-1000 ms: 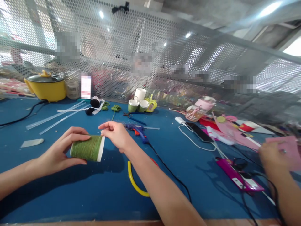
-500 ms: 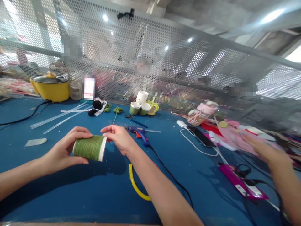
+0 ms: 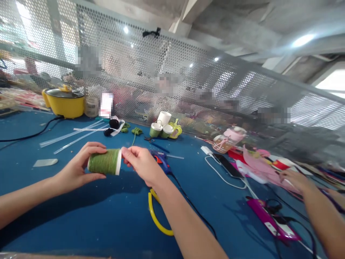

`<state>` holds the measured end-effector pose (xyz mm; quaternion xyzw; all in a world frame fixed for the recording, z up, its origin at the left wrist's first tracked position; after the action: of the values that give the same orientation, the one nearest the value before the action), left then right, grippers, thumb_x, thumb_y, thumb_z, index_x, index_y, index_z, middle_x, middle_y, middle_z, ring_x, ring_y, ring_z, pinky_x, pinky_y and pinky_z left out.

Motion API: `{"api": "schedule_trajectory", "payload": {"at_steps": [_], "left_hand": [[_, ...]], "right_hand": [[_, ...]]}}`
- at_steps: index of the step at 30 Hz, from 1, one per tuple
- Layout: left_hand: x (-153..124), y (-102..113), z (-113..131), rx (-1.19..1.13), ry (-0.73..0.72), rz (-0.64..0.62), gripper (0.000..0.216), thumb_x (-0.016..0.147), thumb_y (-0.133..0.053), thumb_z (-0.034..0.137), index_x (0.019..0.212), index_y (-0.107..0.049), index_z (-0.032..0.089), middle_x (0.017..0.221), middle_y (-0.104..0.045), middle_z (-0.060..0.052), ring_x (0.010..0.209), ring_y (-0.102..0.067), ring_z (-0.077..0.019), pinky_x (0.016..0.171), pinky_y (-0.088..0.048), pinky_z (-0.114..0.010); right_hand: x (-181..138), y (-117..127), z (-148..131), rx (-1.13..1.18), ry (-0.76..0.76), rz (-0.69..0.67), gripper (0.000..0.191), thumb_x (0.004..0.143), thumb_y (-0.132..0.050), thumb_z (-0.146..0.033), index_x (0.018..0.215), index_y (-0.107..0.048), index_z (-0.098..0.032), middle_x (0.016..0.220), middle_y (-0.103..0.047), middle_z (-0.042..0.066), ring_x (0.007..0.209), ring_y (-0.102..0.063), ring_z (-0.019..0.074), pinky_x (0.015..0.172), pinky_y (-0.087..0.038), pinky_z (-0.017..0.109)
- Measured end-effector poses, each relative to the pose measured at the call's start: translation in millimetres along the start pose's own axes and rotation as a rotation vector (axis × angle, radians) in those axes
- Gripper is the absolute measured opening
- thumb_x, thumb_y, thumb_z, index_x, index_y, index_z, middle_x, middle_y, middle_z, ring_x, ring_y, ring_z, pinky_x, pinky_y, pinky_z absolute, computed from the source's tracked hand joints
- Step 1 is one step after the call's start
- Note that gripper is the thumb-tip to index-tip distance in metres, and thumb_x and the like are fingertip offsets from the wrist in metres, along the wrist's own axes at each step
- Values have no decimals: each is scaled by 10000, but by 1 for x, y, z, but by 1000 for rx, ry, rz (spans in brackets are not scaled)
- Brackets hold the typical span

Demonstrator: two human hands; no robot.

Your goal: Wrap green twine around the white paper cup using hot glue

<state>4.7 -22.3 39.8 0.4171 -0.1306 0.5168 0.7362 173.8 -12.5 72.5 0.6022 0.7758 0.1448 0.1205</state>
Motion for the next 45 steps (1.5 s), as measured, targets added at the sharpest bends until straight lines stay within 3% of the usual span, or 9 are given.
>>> {"api": "schedule_trajectory", "payload": {"at_steps": [4, 8, 13, 17, 23, 32, 39, 42, 45], "left_hand": [[-1, -6, -1, -53, 13, -40, 519, 736, -671, 245, 1164, -378, 247, 1156, -393, -95, 1125, -412, -259, 957, -367, -463], [-1, -13, -8, -369, 241, -105, 665, 708, -684, 331, 1236, -289, 244, 1141, -439, -94, 1017, -516, -243, 862, -454, -418], [-3, -14, -9, -508, 401, -121, 463, 759, -606, 360, 1140, -392, 207, 942, -507, -30, 766, -558, -158, 667, -492, -295], [-5, -16, -6, -433, 379, -165, 457, 739, -639, 337, 1123, -427, 209, 877, -536, -15, 739, -550, -156, 635, -485, -273], [-5, -20, -2, -306, 310, -248, 446, 752, -623, 343, 1133, -443, 198, 977, -571, -44, 804, -574, -174, 693, -503, -299], [-11, -22, 4, -33, 131, -293, 524, 708, -663, 333, 1131, -388, 194, 1080, -553, -87, 942, -572, -225, 800, -489, -358], [-15, -27, 11, 96, 2, -402, 567, 736, -640, 325, 1243, -404, 232, 1188, -518, -105, 1087, -518, -272, 882, -466, -388], [-13, -26, 10, 82, 35, -360, 513, 720, -648, 335, 1183, -463, 218, 1141, -546, -97, 1036, -548, -263, 858, -477, -367], [-9, -23, 7, 88, 100, -309, 480, 722, -637, 341, 1155, -473, 216, 1111, -564, -86, 984, -566, -245, 847, -476, -357]], "right_hand": [[-7, -6, -6, -82, 26, 14, 234, 765, -547, -361, 633, -501, -174, 547, -438, -50, 490, -375, 79, 481, -293, 228], [-16, -9, -10, -180, 144, 50, 212, 789, -524, -323, 634, -503, -179, 581, -457, -41, 535, -402, 92, 516, -325, 229], [-22, -8, -5, -282, 210, 58, 220, 822, -489, -335, 665, -522, -184, 654, -518, -9, 627, -475, 124, 596, -377, 246], [-17, 4, 5, -258, 180, 145, 278, 862, -417, -423, 890, -554, -183, 830, -607, 36, 778, -560, 160, 707, -423, 282], [-6, -2, 15, -117, 106, -14, 442, 870, -353, -509, 947, -621, -165, 967, -656, 77, 928, -584, 179, 801, -426, 317], [30, -22, -16, 46, 158, -210, 436, 885, -365, -456, 736, -623, -139, 701, -643, 45, 646, -567, 105, 593, -421, 230], [53, -52, 8, -114, -16, -361, 433, 860, -421, -463, 628, -586, -137, 492, -541, -12, 417, -449, 68, 411, -343, 193], [56, -30, 27, -264, -121, -243, 388, 870, -404, -454, 796, -626, -144, 481, -533, -27, 351, -393, 63, 349, -290, 189], [51, 21, 40, -358, -150, 5, 425, 914, -282, -423, 937, -598, -139, 568, -565, -9, 353, -365, 50, 359, -288, 180]]}}
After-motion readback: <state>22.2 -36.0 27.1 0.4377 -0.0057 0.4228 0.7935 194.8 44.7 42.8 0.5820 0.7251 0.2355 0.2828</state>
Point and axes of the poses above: each hand's wrist, its own x-axis towards the middle knuckle, its own y-axis out of the back of the hand, z = x × y, the point moved 5 cm from there along x, towards the middle knuckle
